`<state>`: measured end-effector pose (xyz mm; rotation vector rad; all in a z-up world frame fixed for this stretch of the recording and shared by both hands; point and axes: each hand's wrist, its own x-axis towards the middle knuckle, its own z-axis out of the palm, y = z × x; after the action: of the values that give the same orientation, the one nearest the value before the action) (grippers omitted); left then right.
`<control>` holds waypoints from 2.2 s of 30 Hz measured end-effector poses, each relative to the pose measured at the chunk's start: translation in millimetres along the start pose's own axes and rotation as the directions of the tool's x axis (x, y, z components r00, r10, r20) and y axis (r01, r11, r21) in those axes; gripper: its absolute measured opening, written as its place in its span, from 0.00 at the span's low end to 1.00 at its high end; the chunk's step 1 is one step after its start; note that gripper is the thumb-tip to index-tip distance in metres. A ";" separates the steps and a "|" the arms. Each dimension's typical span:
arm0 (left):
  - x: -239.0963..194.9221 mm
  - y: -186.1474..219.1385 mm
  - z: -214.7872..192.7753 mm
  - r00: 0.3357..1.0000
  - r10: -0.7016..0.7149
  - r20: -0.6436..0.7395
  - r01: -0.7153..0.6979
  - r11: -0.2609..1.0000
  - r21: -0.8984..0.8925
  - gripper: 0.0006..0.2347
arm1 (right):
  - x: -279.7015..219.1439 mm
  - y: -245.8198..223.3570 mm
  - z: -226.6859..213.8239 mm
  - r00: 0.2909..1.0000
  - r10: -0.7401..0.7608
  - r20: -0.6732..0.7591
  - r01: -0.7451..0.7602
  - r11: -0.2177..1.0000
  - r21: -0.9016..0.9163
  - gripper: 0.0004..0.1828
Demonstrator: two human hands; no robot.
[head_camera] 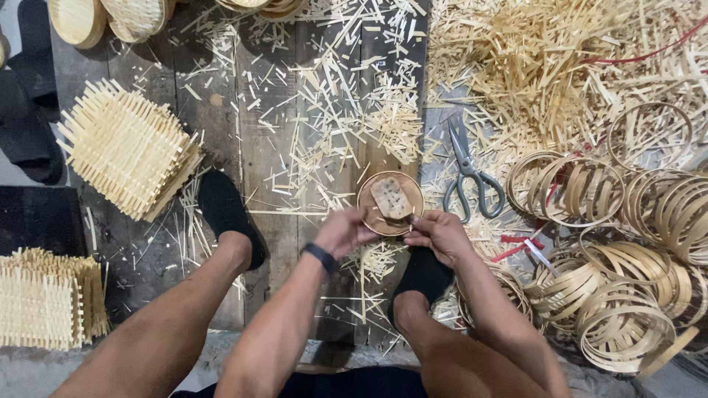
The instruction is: The person assembles small round bamboo baskets by placing a woven bamboo mat on the floor, fitting a circular bamboo ring around its edge, and using shears to trim the excess mat material flush with the ring. The person repeats this process for multiple units, stacking finished baskets nearby.
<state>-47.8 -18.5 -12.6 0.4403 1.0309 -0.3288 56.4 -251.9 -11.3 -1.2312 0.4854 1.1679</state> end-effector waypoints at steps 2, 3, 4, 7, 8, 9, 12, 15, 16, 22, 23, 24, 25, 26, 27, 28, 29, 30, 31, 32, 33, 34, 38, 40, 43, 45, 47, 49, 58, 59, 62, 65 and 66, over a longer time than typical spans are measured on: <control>4.5 -28.5 -15.5 0.998 0.061 -0.014 -0.058 0.989 0.139 0.13 | 5.9 11.7 2.9 0.997 -0.012 -0.080 0.002 0.991 -0.132 0.08; 13.0 -38.2 -22.6 0.995 0.080 -0.063 -0.071 0.988 0.141 0.12 | 9.0 16.9 4.7 0.993 -0.022 -0.120 -0.002 0.980 -0.198 0.08; 25.9 -47.0 -26.1 0.989 0.101 -0.108 -0.085 0.986 0.141 0.11 | 13.2 18.9 5.0 0.989 -0.030 -0.146 0.004 0.984 -0.181 0.08; 66.6 -69.4 -32.7 0.946 0.234 -0.224 -0.179 0.954 0.240 0.09 | 22.1 30.6 6.9 0.974 -0.060 -0.220 0.028 0.989 -0.148 0.09; 73.5 -76.3 -33.7 0.921 0.296 -0.252 -0.219 0.931 0.293 0.08 | 20.1 34.9 6.0 0.968 -0.087 -0.237 0.051 0.987 -0.154 0.10; 74.0 -82.5 -34.5 0.922 0.283 -0.264 -0.196 0.930 0.312 0.08 | 15.9 37.5 5.1 0.961 -0.113 -0.254 0.074 0.984 -0.160 0.11; 58.8 -59.2 -30.2 0.902 0.388 -0.189 -0.263 0.841 0.473 0.08 | 6.8 22.2 8.8 0.987 -0.081 -0.141 0.064 0.990 -0.122 0.11; 21.8 -15.1 -17.2 0.776 0.623 0.102 -0.464 0.454 0.761 0.11 | -9.8 -6.6 14.9 0.975 -0.161 -0.155 0.097 0.930 -0.354 0.19; 6.2 -9.9 -13.6 0.733 0.657 0.174 -0.462 0.294 0.837 0.12 | -18.9 -10.2 18.0 0.986 -0.137 -0.097 0.100 0.943 -0.318 0.18; -27.0 -6.6 59.4 0.398 0.841 0.367 -0.670 -0.007 0.742 0.22 | -39.8 -37.6 60.5 0.991 -0.118 0.068 0.131 0.962 -0.242 0.25; -26.4 -4.6 68.2 0.413 0.854 0.317 -0.681 0.059 0.729 0.22 | -39.7 -39.9 67.5 0.994 -0.087 0.066 0.098 0.977 -0.192 0.24; -25.9 -4.4 73.1 0.456 0.837 0.301 -0.682 0.112 0.722 0.23 | -41.4 -39.1 72.3 0.997 -0.049 0.062 0.057 0.988 -0.140 0.23; -23.9 -3.0 75.9 0.498 0.818 0.287 -0.681 0.164 0.714 0.23 | -39.8 -38.0 77.6 0.994 -0.091 0.052 0.096 0.990 -0.103 0.22; -21.3 -1.8 76.3 0.539 0.797 0.273 -0.676 0.217 0.704 0.24 | -38.4 -36.2 80.7 0.990 -0.132 0.041 0.135 0.989 -0.067 0.21; -18.0 0.0 74.6 0.493 0.813 0.310 -0.705 0.164 0.690 0.24 | -37.5 -34.4 81.8 0.985 -0.172 0.029 0.173 0.984 -0.032 0.20; -13.1 4.7 71.3 0.443 0.825 0.350 -0.731 0.106 0.674 0.24 | -35.3 -33.0 83.0 0.984 -0.176 0.027 0.178 0.983 -0.050 0.20; -8.0 8.0 67.7 0.392 0.833 0.390 -0.753 0.047 0.656 0.25 | -33.8 -31.6 83.0 0.983 -0.181 0.026 0.182 0.981 -0.069 0.19; -1.9 12.4 64.0 0.471 0.809 0.352 -0.687 0.085 0.722 0.25 | -31.3 -31.0 83.1 0.982 -0.189 0.025 0.190 0.978 -0.085 0.19; 4.3 16.6 59.4 0.545 0.780 0.308 -0.612 0.119 0.782 0.26 | -30.2 -30.3 81.3 0.983 -0.182 0.021 0.183 0.980 -0.074 0.18; 9.8 19.2 54.1 0.615 0.746 0.256 -0.530 0.150 0.834 0.28 | -31.4 -29.0 77.2 0.985 -0.173 0.016 0.174 0.983 -0.064 0.17; 15.5 24.1 49.1 0.710 0.689 0.145 -0.444 0.278 0.852 0.28 | -32.1 -26.9 73.5 0.986 -0.164 0.012 0.164 0.985 -0.054 0.17; 20.0 31.6 43.8 0.789 0.613 0.032 -0.343 0.397 0.851 0.29 | -34.0 -24.7 68.4 0.984 -0.166 0.065 0.165 0.986 0.018 0.17; 12.9 100.7 28.4 0.772 0.633 0.063 -0.315 0.294 0.902 0.30 | -48.3 -23.7 37.0 0.948 -0.270 0.167 0.242 0.955 0.171 0.19; 2.6 167.8 36.9 0.729 0.657 0.191 -0.185 -0.079 0.980 0.27 | -48.7 -24.2 28.7 0.940 -0.310 0.143 0.284 0.942 0.179 0.20; -31.6 235.5 37.9 0.764 0.644 -0.044 -0.640 0.747 -0.178 0.29 | -50.6 -21.7 25.7 0.944 -0.313 0.102 0.289 0.936 0.200 0.20; -44.9 244.5 38.0 0.787 0.617 0.030 -0.592 0.767 -0.249 0.25 | -54.8 -19.4 31.0 0.935 -0.336 0.117 0.305 0.926 0.222 0.21; -46.7 221.6 43.1 0.848 0.498 0.182 -0.509 0.861 0.015 0.25 | -54.2 -24.2 42.4 0.933 -0.330 0.143 0.296 0.931 0.214 0.22; -34.8 168.9 43.6 0.934 0.289 0.212 -0.357 0.779 0.515 0.19 | -56.8 -26.8 55.1 0.929 -0.321 0.186 0.287 0.939 0.189 0.23; 27.9 -7.2 -4.5 0.809 0.588 0.006 -0.523 0.715 0.465 0.19 | -24.2 -20.3 69.3 0.959 -0.257 0.124 0.260 0.965 -0.015 0.29; 28.4 2.5 -9.0 0.778 0.627 0.047 -0.520 0.599 0.609 0.19 | -18.7 -18.0 66.0 0.964 -0.252 0.087 0.264 0.950 -0.170 0.27; 11.1 52.7 -27.7 0.743 0.657 0.127 -0.429 0.322 0.844 0.22 | -8.1 -6.6 64.9 0.959 -0.284 0.005 0.262 0.875 -0.407 0.23; -32.6 142.5 -65.6 0.128 0.935 0.331 -0.202 -0.302 0.932 0.23 | -5.2 3.4 69.4 0.977 -0.213 -0.032 0.186 0.911 -0.367 0.20; -58.0 174.6 -92.1 0.078 0.902 0.425 -0.129 -0.414 0.901 0.25 | -6.9 6.7 68.7 0.985 -0.165 -0.041 0.143 0.934 -0.327 0.19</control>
<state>-63.8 181.7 31.9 2.6265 0.7556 0.5924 28.5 -193.6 13.9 -1.5675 0.2452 1.1014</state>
